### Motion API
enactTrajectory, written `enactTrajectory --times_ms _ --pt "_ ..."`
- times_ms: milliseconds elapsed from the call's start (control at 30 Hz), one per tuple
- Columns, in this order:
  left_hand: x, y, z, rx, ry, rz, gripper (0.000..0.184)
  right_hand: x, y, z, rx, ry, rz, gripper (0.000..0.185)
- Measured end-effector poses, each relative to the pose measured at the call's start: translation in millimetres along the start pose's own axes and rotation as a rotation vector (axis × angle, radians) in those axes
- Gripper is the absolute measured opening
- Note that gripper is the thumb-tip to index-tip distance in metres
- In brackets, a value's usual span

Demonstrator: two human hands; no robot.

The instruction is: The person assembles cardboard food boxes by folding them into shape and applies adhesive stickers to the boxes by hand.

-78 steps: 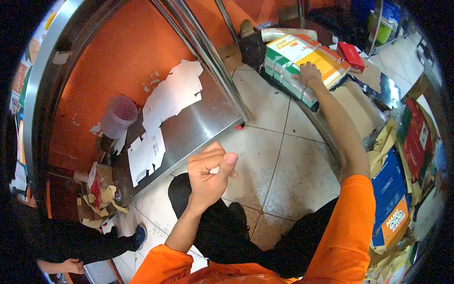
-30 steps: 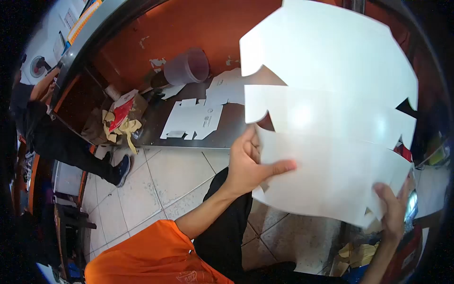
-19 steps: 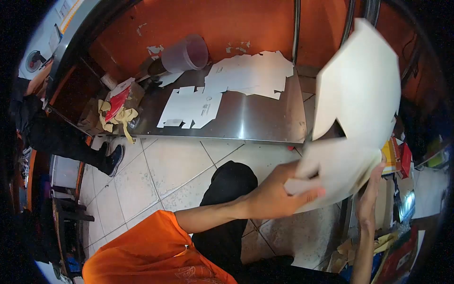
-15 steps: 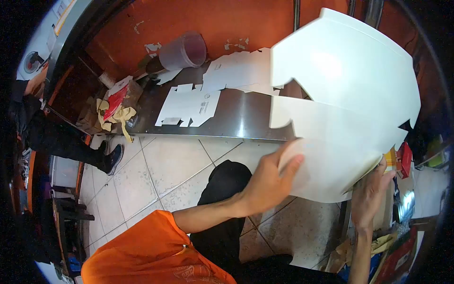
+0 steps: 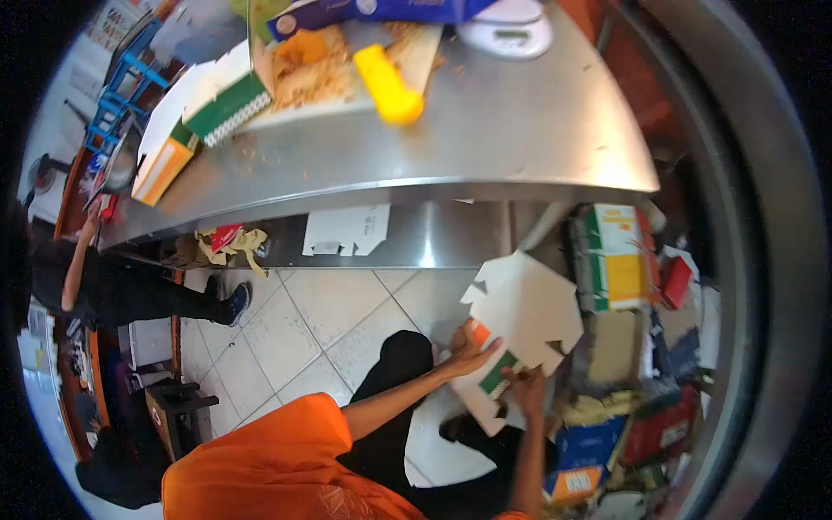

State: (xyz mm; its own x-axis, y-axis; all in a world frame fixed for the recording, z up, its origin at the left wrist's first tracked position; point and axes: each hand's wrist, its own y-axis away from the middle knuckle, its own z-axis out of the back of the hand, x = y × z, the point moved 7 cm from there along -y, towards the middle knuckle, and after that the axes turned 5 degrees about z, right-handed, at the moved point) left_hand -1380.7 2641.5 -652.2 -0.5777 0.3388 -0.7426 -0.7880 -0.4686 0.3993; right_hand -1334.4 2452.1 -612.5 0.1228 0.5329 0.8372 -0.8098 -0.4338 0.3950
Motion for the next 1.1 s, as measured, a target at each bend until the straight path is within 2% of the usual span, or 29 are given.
enactTrajectory --times_ms 67,133,167,200,233,300,367,433,500,533,567,667,700,733,767,800,867,967,1000,1067,1100 --pt "-18.3 65.4 17.7 0.077 -0.053 0.08 0.098 62.3 83.9 2.2 -0.202 -0.385 -0.105 0.017" --pt "-54.8 120.9 40.7 0.261 -0.101 0.118 0.093 70.6 152.7 7.3 -0.276 -0.51 -0.231 0.021" --pt "-89.2 146.9 62.8 0.284 -0.092 0.099 0.093 105.5 189.0 23.0 -0.351 -0.563 -0.259 0.021" --pt "-145.0 173.4 103.4 0.14 -0.207 -0.085 0.087 149.6 221.0 41.1 -0.431 -0.626 -0.323 0.019" --pt "-203.3 199.8 141.8 -0.011 -0.311 -0.284 0.082 164.9 246.9 56.2 -0.488 -0.569 -0.277 0.018" --pt "-290.5 242.4 192.1 0.059 -0.145 -0.381 0.062 248.1 286.6 99.1 -0.481 -0.42 -0.329 0.019" --pt "-340.8 265.9 205.5 0.425 0.084 -0.264 0.047 299.4 298.5 120.2 -0.481 -0.602 -0.29 0.024" --pt "-386.2 299.0 210.1 0.779 0.103 -0.19 0.04 349.4 312.1 146.5 -0.44 -0.67 -0.292 0.021" --pt "-407.5 304.1 218.8 0.798 0.332 -0.194 0.037 398.9 321.2 169.1 -0.44 -0.672 -0.214 0.024" --pt "-435.6 310.5 234.3 0.846 0.351 -0.167 0.031 416.8 323.1 176.6 -0.41 -0.698 -0.172 0.03" --pt "-451.5 310.5 239.7 0.872 0.372 -0.186 0.024 421.5 326.9 186.3 -0.473 -0.733 -0.144 0.03" --pt "-490.8 305.9 269.4 0.809 0.467 -0.13 0.019 455.9 328.9 197.9 -0.304 -1.344 0.122 0.049" --pt "-507.9 306.2 279.3 0.773 0.559 -0.105 0.018 481.2 340.3 212.3 -0.313 -1.283 0.205 0.052" --pt "-519.3 304.1 282.2 0.795 0.696 -0.073 0.021 504.5 352.6 225.1 -0.297 -1.01 0.373 0.052" --pt "-529.0 307.7 285.4 0.807 0.672 -0.086 0.021 524.5 366.8 231.3 -0.285 -0.729 0.521 0.054" --pt "-537.3 310.0 293.1 0.745 0.749 -0.052 0.024 533.8 378.6 236.0 -0.307 -0.74 0.532 0.054" --pt "-544.6 311.0 298.4 0.66 0.841 0.044 0.035 563.1 401.8 233.8 -0.249 -0.321 0.709 0.062" --pt "-546.9 311.6 293.6 0.577 0.845 0.07 0.038 569.9 407.7 243.5 -0.418 -0.3 0.858 0.069" --pt "-561.8 324.5 292.4 0.643 0.857 0.005 0.035 572.8 411.2 247.3 -0.427 -0.306 0.866 0.069" --pt "-576.6 339.6 287.3 0.688 0.862 -0.042 0.032 574.9 431.0 268.9 -0.708 -0.323 0.857 0.062" --pt "-582.8 348.0 283.1 0.735 0.878 -0.079 0.029 575.5 433.8 268.0 -0.712 -0.332 0.858 0.062"
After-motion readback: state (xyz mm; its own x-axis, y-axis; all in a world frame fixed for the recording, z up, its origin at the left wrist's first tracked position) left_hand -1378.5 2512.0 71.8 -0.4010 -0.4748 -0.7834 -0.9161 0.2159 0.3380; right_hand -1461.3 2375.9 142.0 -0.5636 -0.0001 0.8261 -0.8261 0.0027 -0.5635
